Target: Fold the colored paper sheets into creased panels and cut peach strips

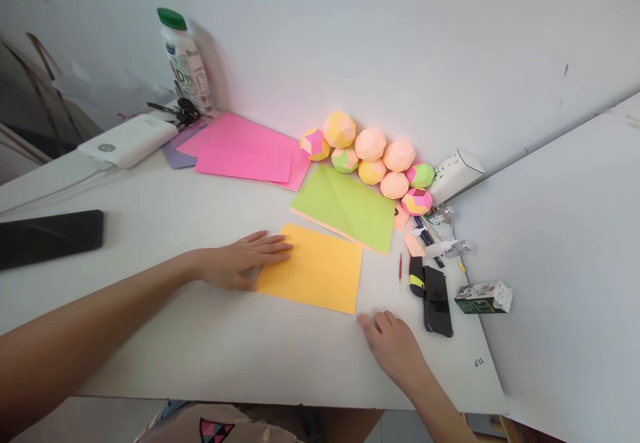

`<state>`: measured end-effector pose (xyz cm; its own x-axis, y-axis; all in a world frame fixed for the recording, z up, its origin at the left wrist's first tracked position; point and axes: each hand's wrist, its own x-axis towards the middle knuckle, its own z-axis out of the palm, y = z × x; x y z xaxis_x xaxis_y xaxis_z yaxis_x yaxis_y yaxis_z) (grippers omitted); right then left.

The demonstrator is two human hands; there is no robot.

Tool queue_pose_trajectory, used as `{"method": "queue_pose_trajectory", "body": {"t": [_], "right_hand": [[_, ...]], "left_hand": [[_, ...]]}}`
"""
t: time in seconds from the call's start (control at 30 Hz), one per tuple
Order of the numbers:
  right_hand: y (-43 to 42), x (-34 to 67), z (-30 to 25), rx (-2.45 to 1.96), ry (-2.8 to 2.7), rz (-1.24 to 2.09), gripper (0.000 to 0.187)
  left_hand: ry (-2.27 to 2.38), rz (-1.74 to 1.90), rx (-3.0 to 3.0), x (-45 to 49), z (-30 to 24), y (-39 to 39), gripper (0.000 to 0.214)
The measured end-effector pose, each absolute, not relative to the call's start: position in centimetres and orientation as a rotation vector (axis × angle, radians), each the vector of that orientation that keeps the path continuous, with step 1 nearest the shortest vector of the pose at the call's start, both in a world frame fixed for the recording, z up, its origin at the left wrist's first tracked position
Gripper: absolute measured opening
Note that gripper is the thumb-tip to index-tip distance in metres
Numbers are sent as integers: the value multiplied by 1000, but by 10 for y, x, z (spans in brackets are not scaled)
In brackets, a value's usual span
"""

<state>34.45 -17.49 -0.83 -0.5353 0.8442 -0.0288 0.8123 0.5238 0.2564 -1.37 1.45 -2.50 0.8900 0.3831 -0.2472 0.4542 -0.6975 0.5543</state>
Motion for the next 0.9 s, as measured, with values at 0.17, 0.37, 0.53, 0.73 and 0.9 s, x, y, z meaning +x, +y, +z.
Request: {"method": "queue_pose_trajectory", "body": {"t": [0.17, 0.37, 0.53, 0.73, 0.9], "right_hand": [[-168, 343, -1, 1758, 2659, 39, 24], [-111, 301, -1, 2135, 2603, -166, 24], [-67, 285, -8, 2113, 2520, -140, 45], [-61, 297, -16, 2333, 2466, -427, 61], [-64, 302, -23, 2663, 2366, -772, 63]], "left_hand": [[574, -48, 2412, -17, -29, 14, 79], [703, 365, 2145, -16, -43, 12, 52], [923, 678, 2045, -5, -50, 7, 42], [1115, 801, 1826, 3, -43, 13, 35], [1414, 804, 1561, 10, -41, 32, 35]]}}
